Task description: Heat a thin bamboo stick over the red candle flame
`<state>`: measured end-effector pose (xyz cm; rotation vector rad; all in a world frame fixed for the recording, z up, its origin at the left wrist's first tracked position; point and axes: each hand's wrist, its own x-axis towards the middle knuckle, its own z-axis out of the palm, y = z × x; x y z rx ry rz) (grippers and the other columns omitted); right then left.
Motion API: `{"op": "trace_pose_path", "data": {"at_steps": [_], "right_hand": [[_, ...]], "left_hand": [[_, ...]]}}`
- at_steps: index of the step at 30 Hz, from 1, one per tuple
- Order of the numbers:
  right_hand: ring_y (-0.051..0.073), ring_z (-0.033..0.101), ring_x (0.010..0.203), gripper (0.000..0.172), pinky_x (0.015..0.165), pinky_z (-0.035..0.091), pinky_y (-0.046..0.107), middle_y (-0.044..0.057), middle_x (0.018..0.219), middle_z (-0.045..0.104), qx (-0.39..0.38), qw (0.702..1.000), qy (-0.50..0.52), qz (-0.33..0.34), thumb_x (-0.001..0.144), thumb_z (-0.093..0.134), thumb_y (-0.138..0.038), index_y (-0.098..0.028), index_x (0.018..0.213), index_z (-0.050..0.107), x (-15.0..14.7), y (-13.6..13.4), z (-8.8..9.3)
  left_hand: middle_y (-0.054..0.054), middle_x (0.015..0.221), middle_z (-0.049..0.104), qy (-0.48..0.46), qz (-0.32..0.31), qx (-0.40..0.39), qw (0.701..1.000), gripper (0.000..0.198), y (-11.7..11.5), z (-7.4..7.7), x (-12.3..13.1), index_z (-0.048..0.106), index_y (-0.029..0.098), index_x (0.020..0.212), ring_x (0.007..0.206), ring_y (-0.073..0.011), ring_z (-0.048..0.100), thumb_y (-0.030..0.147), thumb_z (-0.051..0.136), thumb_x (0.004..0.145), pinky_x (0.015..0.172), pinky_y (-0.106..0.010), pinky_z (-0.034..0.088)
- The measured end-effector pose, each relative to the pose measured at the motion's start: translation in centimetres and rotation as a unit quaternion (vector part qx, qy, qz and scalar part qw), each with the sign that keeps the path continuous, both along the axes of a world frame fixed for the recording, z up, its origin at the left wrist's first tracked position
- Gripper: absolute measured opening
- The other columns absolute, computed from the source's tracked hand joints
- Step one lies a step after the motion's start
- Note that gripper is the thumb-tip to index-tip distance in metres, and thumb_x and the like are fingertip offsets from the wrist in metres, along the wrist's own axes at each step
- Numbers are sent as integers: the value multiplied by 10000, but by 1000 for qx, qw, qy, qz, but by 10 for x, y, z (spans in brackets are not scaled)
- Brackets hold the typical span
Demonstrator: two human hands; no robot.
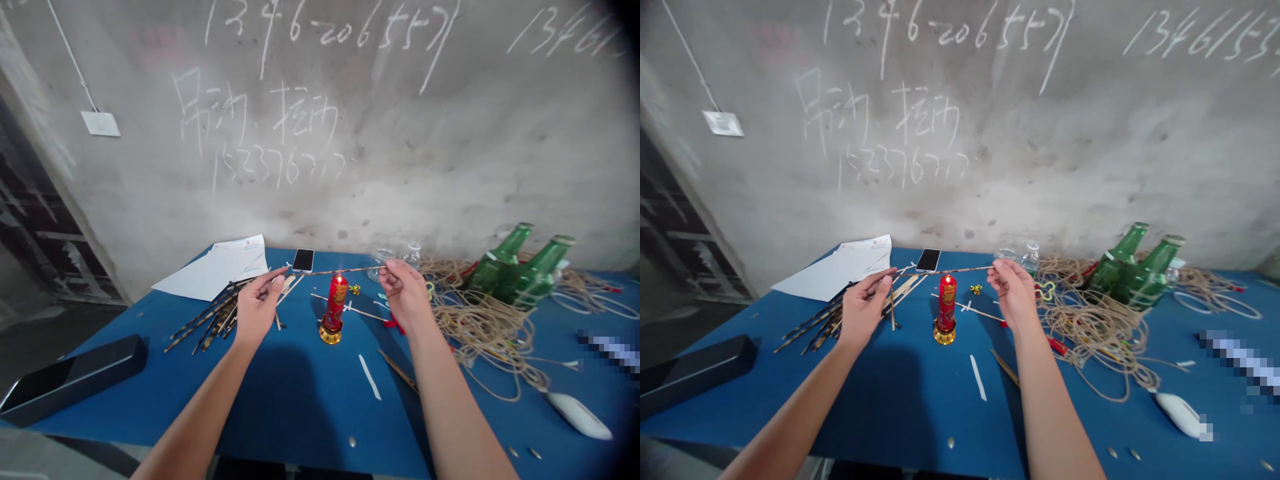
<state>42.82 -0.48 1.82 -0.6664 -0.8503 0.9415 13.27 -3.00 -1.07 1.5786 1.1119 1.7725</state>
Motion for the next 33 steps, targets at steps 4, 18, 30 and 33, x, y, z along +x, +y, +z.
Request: {"op": "trace_pose_path", "data": {"at_steps": [4,18,30,33], "right_hand": [[117,649,574,296,462,450,185,22,676,726,7,999,-36,31,618,989,-366,-214,767,785,-2,-3,0],[130,652,588,279,488,451,211,38,706,748,13,990,-118,75,655,986,-390,-228,782,799,-5,-5,-5],[152,657,590,277,491,443,241,43,715,751,14,983,-158,90,689,967,-409,-229,806,791,-6,-6,-7],[151,661,596,273,495,444,238,42,717,751,12,983,-157,96,696,967,-407,-230,806,790,-6,-6,-7]], "left_hand": [[66,550,351,-66,-35,-35,997,433,3,-3,-1,780,161,1141,476,-73,268,543,678,964,438,-203,191],[76,552,347,-113,-33,-36,992,443,4,0,-2,743,168,1193,467,-71,274,548,658,982,425,-175,230],[77,549,354,-129,-27,-41,990,449,6,0,-3,749,171,1193,463,-82,278,550,674,965,424,-181,224],[75,548,368,-127,-26,-39,991,460,7,0,-3,748,175,1192,462,-88,288,564,675,958,428,-187,231]]}}
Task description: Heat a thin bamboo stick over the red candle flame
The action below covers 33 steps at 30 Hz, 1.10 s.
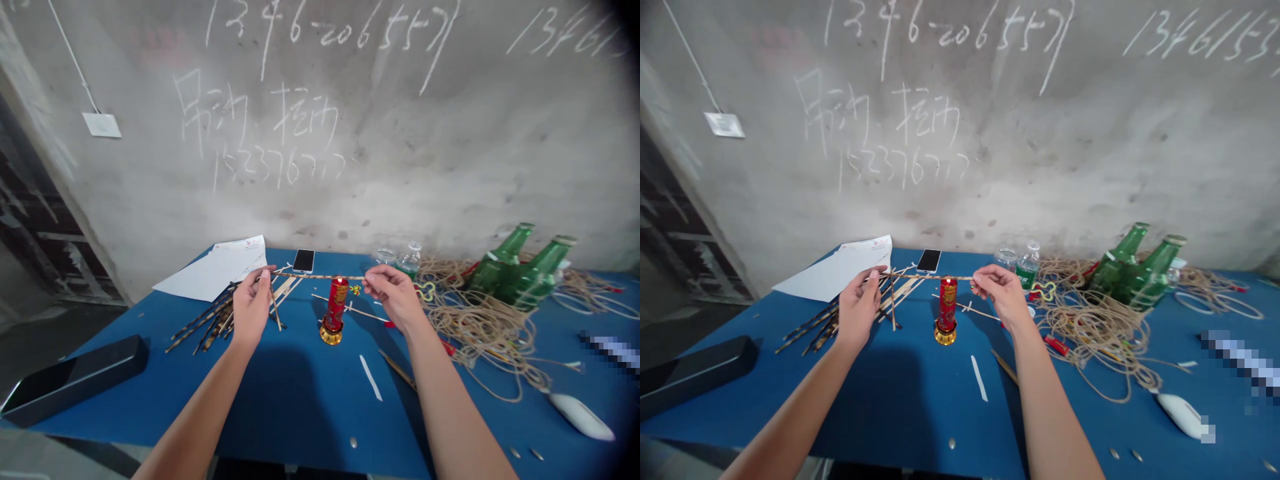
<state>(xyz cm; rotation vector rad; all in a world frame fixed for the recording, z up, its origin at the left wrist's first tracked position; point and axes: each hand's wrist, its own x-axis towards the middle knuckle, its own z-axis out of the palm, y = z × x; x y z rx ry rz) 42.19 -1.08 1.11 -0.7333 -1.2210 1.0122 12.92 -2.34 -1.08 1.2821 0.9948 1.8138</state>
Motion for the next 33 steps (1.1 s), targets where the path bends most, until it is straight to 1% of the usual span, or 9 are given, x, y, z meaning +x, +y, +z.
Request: {"op": "trace_pose_path", "data": {"at_steps": [9,16,20,26,33], "right_hand": [[157,654,595,303,499,446,247,43,711,746,-4,1000,-12,-3,682,970,-430,-224,804,784,-1,0,0],[159,654,592,280,502,443,252,43,708,748,2,1000,-20,0,701,959,-419,-221,801,787,-3,-3,1],[165,661,600,269,503,452,256,42,716,750,8,1000,-27,2,720,949,-418,-222,813,791,-4,-2,1],[162,656,589,277,497,455,250,35,680,731,13,999,-36,2,722,948,-432,-220,806,790,-4,-1,0],[168,665,598,282,507,460,260,44,714,749,12,999,-36,-6,725,943,-432,-217,822,788,-3,-1,0]], "left_hand": [[80,554,351,-6,2,-1,1000,445,2,0,0,741,179,1200,469,-79,278,555,663,975,433,-176,225],[76,570,366,-17,4,-3,1000,479,2,0,-1,740,164,1197,467,-77,297,576,677,960,422,-187,235],[85,558,352,-24,2,-10,1000,479,1,1,-2,733,172,1192,445,-79,264,583,676,952,405,-196,208],[80,570,338,-14,12,-7,1000,452,0,3,-3,739,179,1197,453,-72,250,563,658,972,400,-179,201],[77,569,335,-12,5,-4,1000,426,1,0,-4,738,183,1186,465,-74,253,548,656,982,409,-173,208]]}}
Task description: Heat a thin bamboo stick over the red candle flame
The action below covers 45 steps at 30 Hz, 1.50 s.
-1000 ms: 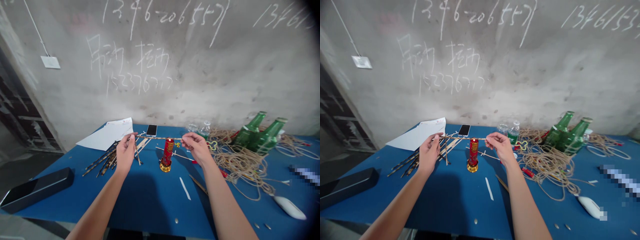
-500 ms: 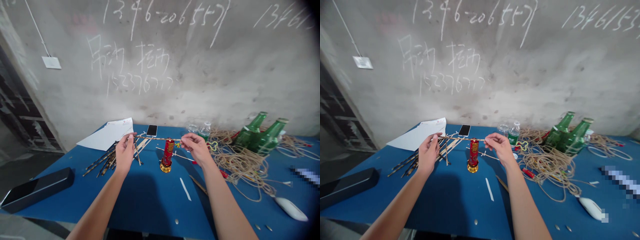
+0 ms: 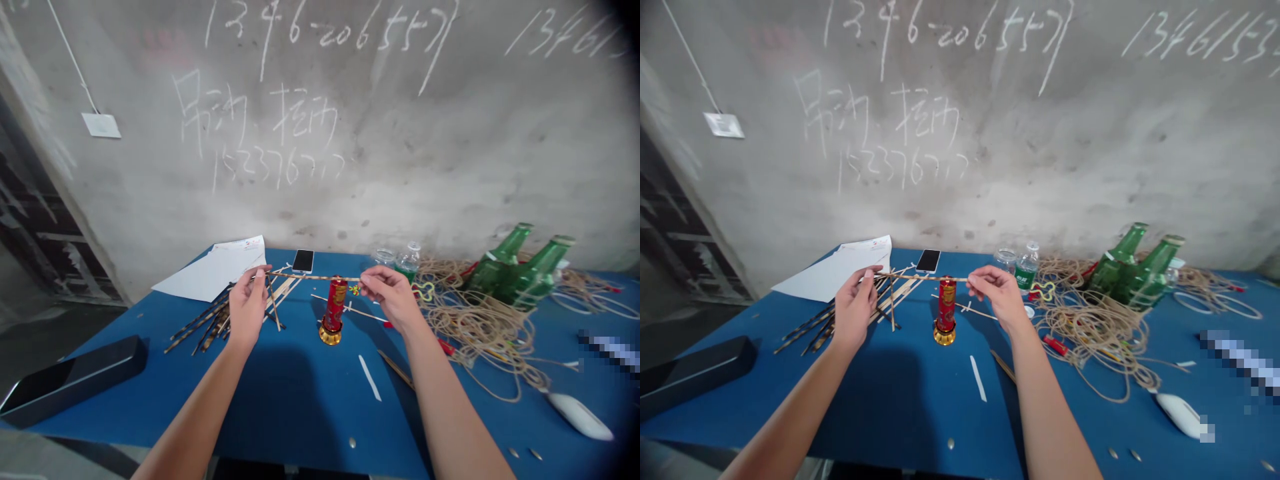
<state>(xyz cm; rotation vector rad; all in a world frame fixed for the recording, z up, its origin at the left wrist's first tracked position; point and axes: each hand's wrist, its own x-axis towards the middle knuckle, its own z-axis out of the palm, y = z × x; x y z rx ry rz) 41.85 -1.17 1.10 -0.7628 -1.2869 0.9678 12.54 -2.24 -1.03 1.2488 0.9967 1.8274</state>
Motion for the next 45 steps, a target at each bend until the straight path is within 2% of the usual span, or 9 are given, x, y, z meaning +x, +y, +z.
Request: {"op": "trace_pose_path", "data": {"at_steps": [8,14,22,32,39,45], "right_hand": [[167,666,596,278,502,456,261,46,718,752,-13,1000,20,-7,718,947,-428,-222,817,790,2,-1,2],[149,633,552,301,475,447,253,34,686,732,-21,998,38,-42,691,955,-436,-217,807,783,5,0,4],[130,634,562,300,480,450,234,29,732,742,-37,992,96,-66,683,952,-410,-221,834,776,8,4,3],[124,591,525,234,442,386,230,-9,685,673,0,989,123,-76,673,862,-318,-234,846,729,8,3,7],[96,552,499,174,400,331,200,-13,693,659,1,984,163,-71,641,827,-257,-226,769,712,7,2,9],[94,549,492,155,399,343,197,-12,681,655,1,982,170,-86,632,801,-245,-222,751,705,8,3,8]], "left_hand": [[81,555,315,11,-15,-7,1000,432,1,-2,1,755,180,1141,462,-87,240,563,684,954,431,-213,180],[80,560,300,45,-16,-1,999,449,0,-5,6,755,180,1160,469,-84,241,574,672,960,442,-223,178],[65,544,375,85,-27,10,996,395,-6,-2,9,756,198,1157,464,-87,260,531,679,959,452,-221,170],[79,521,346,76,-116,12,990,391,-8,-3,12,753,190,1152,457,-89,280,518,710,943,455,-219,210],[76,503,370,116,-99,4,988,386,-10,-3,13,750,183,1144,450,-86,256,511,710,943,457,-224,165],[89,511,338,120,-87,5,989,368,-8,-5,13,729,180,1134,451,-83,244,493,722,940,459,-220,171]]}}
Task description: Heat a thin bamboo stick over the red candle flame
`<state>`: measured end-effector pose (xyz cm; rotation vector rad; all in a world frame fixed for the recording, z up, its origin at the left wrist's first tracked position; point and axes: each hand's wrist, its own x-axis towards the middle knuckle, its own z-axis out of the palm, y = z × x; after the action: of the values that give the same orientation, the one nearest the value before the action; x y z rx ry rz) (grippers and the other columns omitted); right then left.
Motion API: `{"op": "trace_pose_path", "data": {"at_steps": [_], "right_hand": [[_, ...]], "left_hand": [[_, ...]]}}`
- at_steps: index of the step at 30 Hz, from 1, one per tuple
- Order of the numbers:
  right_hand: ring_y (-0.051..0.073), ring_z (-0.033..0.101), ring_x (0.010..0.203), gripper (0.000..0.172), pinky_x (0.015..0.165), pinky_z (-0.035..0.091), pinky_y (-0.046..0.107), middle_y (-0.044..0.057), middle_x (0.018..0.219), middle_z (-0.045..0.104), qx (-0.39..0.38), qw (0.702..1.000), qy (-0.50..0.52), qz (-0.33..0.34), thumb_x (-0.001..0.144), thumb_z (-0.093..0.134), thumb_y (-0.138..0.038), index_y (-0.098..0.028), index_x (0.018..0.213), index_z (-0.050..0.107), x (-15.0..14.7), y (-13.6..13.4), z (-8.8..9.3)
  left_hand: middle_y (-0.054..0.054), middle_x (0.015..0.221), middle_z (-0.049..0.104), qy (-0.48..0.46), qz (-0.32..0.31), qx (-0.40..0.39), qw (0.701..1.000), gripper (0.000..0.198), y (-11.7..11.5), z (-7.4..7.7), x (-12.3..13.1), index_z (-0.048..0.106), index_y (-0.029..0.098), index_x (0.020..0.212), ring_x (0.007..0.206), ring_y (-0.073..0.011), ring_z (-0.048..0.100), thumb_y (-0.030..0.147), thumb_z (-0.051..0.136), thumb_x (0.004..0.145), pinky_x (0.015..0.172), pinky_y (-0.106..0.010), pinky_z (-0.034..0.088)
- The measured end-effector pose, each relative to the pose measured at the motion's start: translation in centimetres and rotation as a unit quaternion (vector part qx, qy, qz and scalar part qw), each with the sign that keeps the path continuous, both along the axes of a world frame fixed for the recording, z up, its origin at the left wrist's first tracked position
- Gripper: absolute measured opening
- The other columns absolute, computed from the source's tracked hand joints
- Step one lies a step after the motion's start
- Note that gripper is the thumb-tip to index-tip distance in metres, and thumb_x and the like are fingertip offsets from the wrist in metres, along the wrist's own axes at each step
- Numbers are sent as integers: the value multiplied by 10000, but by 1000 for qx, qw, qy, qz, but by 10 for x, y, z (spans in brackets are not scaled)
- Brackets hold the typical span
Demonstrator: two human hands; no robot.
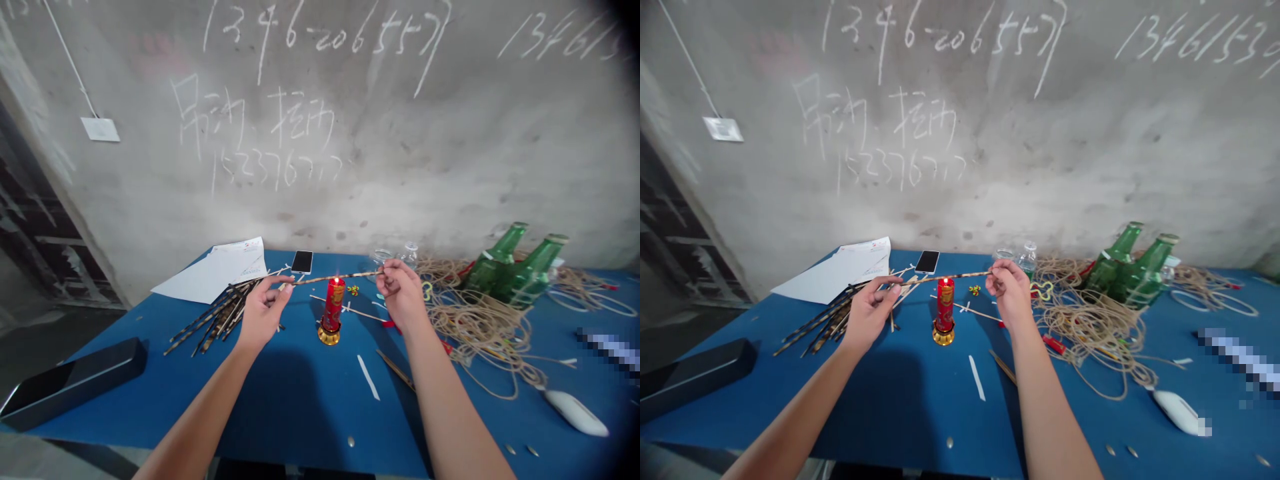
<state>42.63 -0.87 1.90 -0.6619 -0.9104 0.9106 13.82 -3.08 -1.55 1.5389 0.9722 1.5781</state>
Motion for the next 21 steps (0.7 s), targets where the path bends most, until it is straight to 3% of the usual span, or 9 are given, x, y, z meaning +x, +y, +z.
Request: {"op": "trace_pose_path", "data": {"at_steps": [6,21], "right_hand": [[88,537,473,157,390,341,185,-13,667,654,3,1000,9,-7,625,789,-244,-212,746,694,1,2,-1],[81,512,453,160,380,322,175,-16,653,645,6,999,33,-33,590,760,-227,-202,724,676,3,2,0]], "left_hand": [[85,528,369,-3,39,6,999,333,1,0,0,727,179,1062,465,-79,296,478,757,918,477,-211,203],[79,539,331,27,34,23,999,361,3,-3,-1,784,158,1132,508,-88,264,463,728,946,503,-239,194]]}}
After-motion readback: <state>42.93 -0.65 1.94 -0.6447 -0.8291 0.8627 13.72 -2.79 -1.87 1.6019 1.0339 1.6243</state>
